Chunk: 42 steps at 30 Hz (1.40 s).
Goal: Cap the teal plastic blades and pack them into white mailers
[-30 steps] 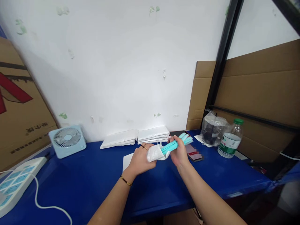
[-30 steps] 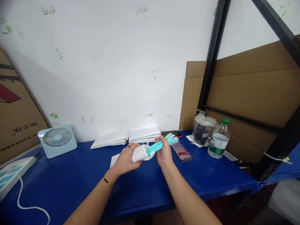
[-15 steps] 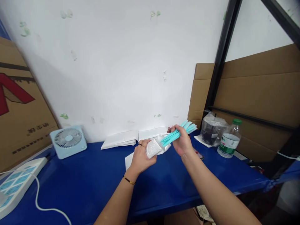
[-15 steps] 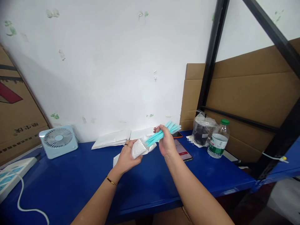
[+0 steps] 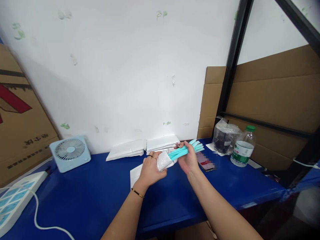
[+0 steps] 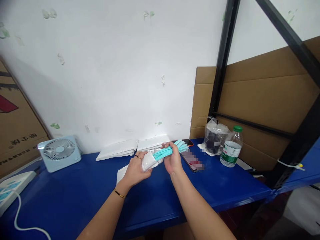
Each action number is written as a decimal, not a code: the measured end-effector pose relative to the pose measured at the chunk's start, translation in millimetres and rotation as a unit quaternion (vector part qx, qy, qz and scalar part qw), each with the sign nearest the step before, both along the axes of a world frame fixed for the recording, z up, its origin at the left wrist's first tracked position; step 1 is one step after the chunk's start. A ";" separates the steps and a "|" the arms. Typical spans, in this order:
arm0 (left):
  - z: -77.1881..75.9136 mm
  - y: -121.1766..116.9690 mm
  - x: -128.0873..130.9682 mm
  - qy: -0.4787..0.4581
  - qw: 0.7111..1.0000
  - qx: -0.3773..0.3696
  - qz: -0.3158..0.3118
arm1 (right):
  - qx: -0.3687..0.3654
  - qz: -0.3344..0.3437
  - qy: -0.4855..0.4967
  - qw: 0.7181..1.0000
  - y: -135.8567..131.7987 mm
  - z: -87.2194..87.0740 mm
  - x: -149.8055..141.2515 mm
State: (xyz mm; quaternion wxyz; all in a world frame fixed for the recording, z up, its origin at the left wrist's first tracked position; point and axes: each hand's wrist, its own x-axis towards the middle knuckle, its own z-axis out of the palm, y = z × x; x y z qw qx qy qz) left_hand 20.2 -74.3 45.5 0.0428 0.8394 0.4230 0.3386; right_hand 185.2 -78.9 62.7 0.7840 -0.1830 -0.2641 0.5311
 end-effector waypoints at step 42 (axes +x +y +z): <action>6.9 -12.6 1.6 -0.041 0.996 0.040 -0.069 | 0.036 -0.116 -0.352 0.928 -35.0 7.7 -3.2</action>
